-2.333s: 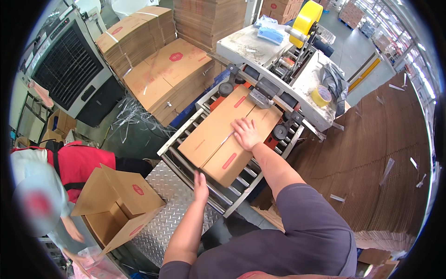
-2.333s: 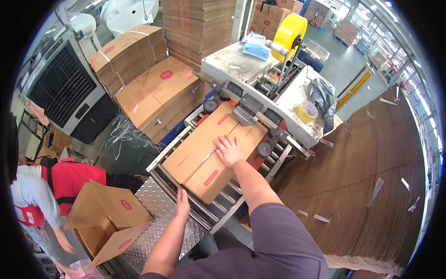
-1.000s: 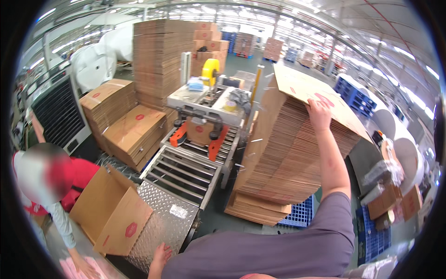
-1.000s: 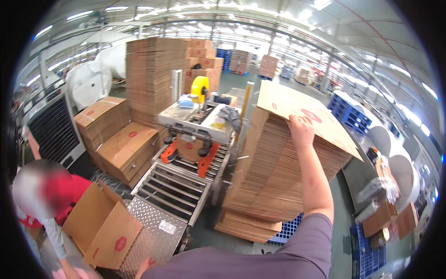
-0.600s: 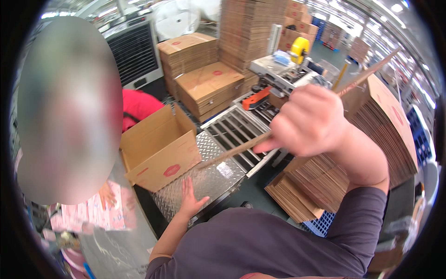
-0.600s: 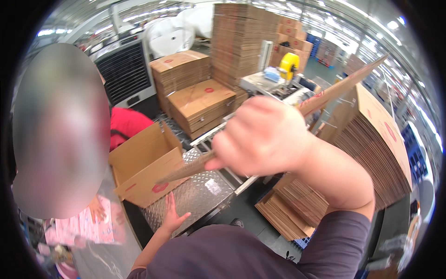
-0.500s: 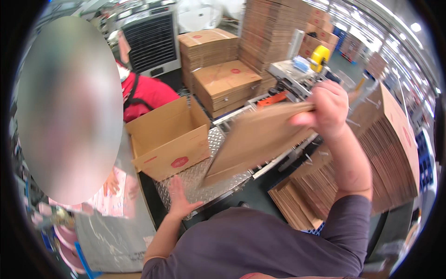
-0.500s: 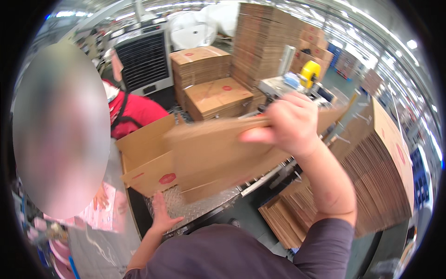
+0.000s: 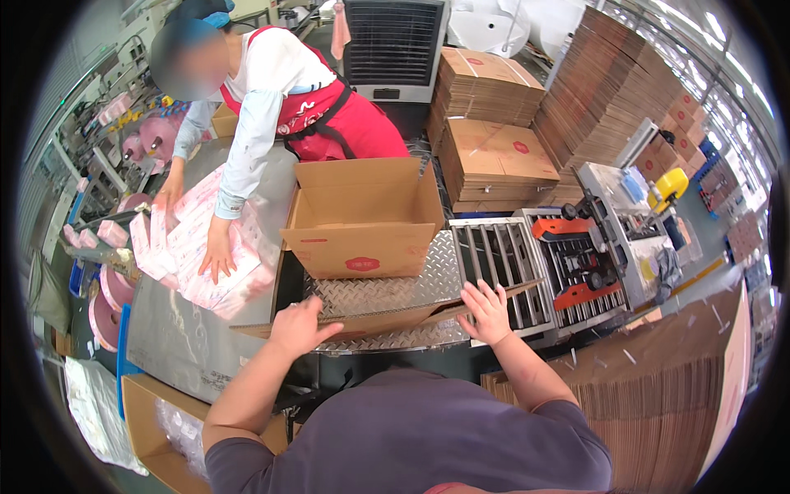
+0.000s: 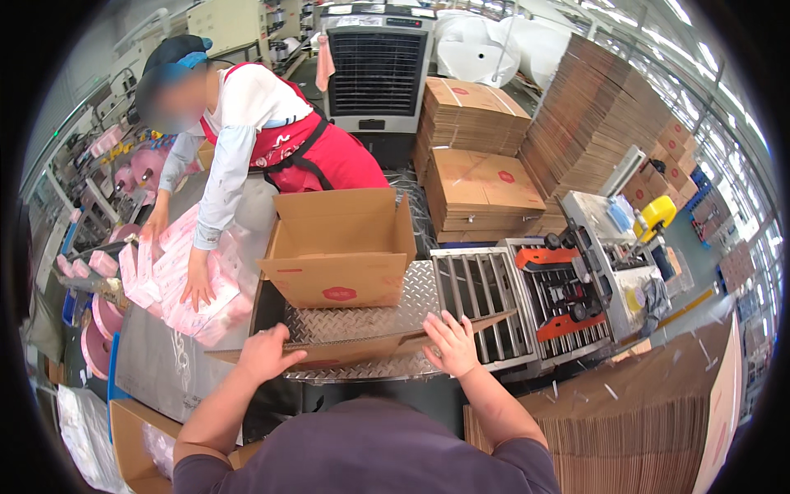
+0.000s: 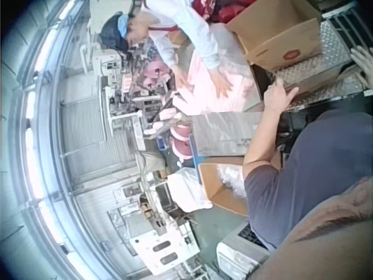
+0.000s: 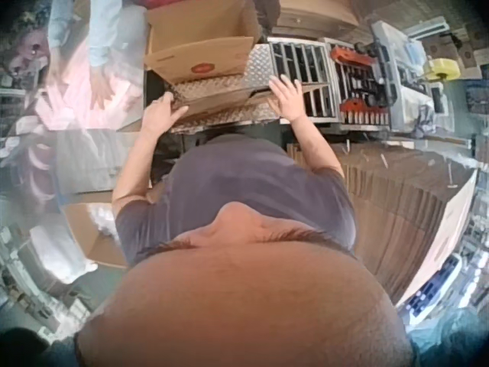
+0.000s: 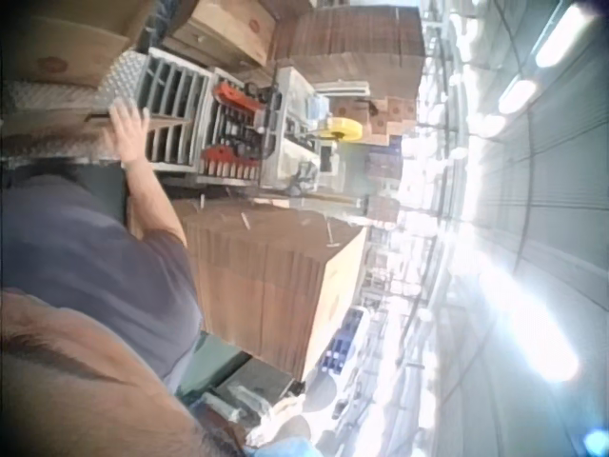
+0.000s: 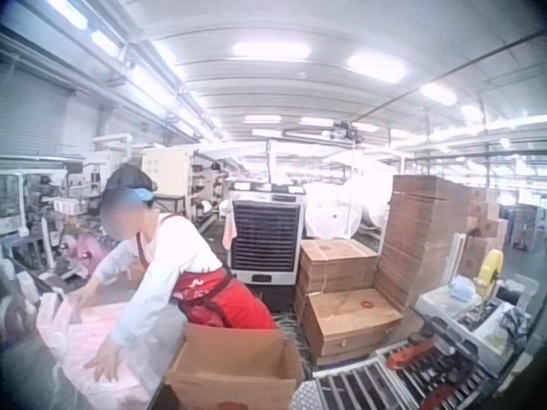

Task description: The person packs bundles of pink product into cardboard boxes, places the boxes on a conveyor belt, and feeds them into a taping machine while working alongside another person.

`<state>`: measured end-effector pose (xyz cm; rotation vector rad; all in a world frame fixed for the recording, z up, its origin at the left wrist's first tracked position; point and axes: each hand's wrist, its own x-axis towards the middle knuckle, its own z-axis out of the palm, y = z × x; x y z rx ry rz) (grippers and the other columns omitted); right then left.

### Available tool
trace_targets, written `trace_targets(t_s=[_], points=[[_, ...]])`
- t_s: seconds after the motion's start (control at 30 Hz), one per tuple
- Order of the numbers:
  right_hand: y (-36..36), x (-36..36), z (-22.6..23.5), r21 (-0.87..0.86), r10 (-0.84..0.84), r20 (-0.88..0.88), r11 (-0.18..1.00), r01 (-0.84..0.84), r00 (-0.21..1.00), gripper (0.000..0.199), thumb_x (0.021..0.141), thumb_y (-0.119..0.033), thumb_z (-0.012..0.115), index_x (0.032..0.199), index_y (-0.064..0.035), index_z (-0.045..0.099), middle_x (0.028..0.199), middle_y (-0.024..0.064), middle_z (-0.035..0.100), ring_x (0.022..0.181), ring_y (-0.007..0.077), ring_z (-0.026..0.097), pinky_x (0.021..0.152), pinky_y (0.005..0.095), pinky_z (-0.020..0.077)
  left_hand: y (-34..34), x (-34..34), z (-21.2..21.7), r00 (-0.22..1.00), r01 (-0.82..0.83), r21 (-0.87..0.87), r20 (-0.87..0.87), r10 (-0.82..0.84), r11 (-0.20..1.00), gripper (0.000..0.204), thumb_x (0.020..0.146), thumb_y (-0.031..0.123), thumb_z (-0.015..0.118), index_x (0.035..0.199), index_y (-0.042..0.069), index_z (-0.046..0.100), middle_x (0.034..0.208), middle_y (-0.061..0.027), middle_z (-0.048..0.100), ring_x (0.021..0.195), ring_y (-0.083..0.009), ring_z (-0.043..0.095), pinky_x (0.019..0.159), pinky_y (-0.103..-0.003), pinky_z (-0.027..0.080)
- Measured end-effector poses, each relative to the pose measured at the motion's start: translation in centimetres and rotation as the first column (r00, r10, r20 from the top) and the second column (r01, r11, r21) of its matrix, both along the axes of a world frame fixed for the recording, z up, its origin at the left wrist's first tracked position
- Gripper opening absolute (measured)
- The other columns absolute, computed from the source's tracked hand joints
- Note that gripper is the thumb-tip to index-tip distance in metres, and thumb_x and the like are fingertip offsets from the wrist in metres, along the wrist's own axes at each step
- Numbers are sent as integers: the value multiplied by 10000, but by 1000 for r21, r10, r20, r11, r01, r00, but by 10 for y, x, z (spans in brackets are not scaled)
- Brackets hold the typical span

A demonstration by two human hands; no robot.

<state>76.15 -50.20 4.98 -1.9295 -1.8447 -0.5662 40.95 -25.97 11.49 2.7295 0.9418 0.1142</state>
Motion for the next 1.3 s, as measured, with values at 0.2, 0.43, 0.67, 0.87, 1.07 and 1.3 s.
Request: trace_targets(t_s=[0.2,0.43,0.67,0.87,1.07,1.3], points=[[-28,2,10,19,261,-199,965,-262,945,165,754,-294,721,817,-157,655,861,-3,640,971,253,601,827,409,340,51,16,-4,976,31,-99,-210,-51,995,533,922,486,588,1117,-1,495,1096,-238,603,972,-427,632,831,-497,514],[45,64,97,14,560,-519,761,-649,646,329,871,-207,594,567,-131,496,582,37,470,636,249,467,710,397,319,134,30,-1,851,-353,-22,-422,311,935,704,981,601,375,928,-10,719,995,-195,712,967,-396,665,868,-477,519],[29,33,-36,-828,409,-427,182,-531,806,568,989,-446,459,651,-52,689,735,167,668,803,382,638,792,460,503,-7,168,37,851,-287,-264,-512,118,921,907,982,556,399,1496,-138,122,1109,-282,670,1040,-372,667,902,-440,529],[52,36,-70,-815,510,-460,83,-574,726,508,984,-434,456,807,-40,723,871,200,696,921,410,652,812,496,525,-13,143,-42,829,-181,-605,-518,-211,775,1108,899,715,476,1523,-84,31,1349,-302,530,1226,-388,552,1056,-426,417],[60,80,-117,-603,678,-480,207,-771,557,317,941,-322,544,757,-98,673,790,182,651,711,363,601,673,496,495,-54,92,15,729,204,-658,-392,-561,725,747,877,704,538,1248,64,641,1242,-212,633,1161,-363,600,985,-433,474],[135,186,30,-358,268,-189,877,-321,945,640,929,-400,561,1475,-110,396,1503,174,404,1377,387,383,1136,559,285,-48,162,-112,949,211,225,185,-255,951,734,820,488,691,1421,130,469,1425,-108,455,1353,-333,388,1106,-521,342]])
